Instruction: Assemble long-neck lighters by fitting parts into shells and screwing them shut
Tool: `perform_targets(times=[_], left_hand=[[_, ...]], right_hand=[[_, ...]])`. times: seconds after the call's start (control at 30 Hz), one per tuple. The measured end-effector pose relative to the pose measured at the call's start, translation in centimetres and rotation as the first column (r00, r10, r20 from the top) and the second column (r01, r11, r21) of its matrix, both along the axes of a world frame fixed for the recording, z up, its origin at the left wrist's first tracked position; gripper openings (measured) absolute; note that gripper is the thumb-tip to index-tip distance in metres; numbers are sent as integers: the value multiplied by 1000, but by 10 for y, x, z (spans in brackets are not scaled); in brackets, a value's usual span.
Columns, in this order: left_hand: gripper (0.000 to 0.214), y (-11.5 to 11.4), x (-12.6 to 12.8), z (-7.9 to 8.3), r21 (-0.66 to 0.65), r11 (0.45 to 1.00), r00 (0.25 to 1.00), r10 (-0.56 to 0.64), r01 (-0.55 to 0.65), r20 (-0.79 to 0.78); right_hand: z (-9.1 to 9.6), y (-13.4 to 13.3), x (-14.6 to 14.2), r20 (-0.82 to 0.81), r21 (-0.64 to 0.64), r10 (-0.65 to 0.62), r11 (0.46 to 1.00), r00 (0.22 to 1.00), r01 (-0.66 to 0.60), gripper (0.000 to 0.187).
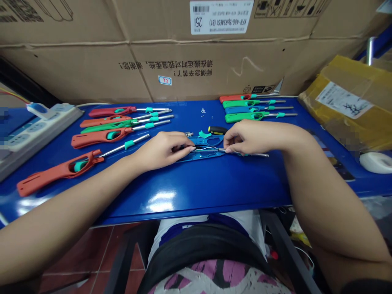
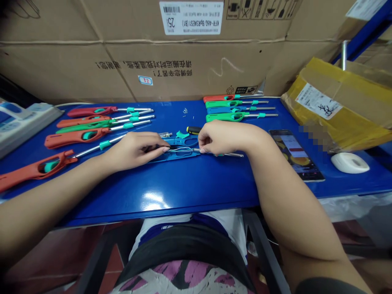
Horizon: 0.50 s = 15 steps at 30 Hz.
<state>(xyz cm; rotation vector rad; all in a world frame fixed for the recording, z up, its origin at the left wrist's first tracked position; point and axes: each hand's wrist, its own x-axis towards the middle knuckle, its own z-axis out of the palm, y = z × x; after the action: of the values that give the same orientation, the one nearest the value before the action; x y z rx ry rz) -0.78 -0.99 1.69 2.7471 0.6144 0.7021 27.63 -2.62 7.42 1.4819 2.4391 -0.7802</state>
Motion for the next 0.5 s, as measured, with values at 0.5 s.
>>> perform_targets(times=[0.5], left_hand=[[34,-1,-3,5,-2,999,997,36,-37,-63]], right_hand=[[12,-7,-4,-140,-261,165,945,976,-197,26]])
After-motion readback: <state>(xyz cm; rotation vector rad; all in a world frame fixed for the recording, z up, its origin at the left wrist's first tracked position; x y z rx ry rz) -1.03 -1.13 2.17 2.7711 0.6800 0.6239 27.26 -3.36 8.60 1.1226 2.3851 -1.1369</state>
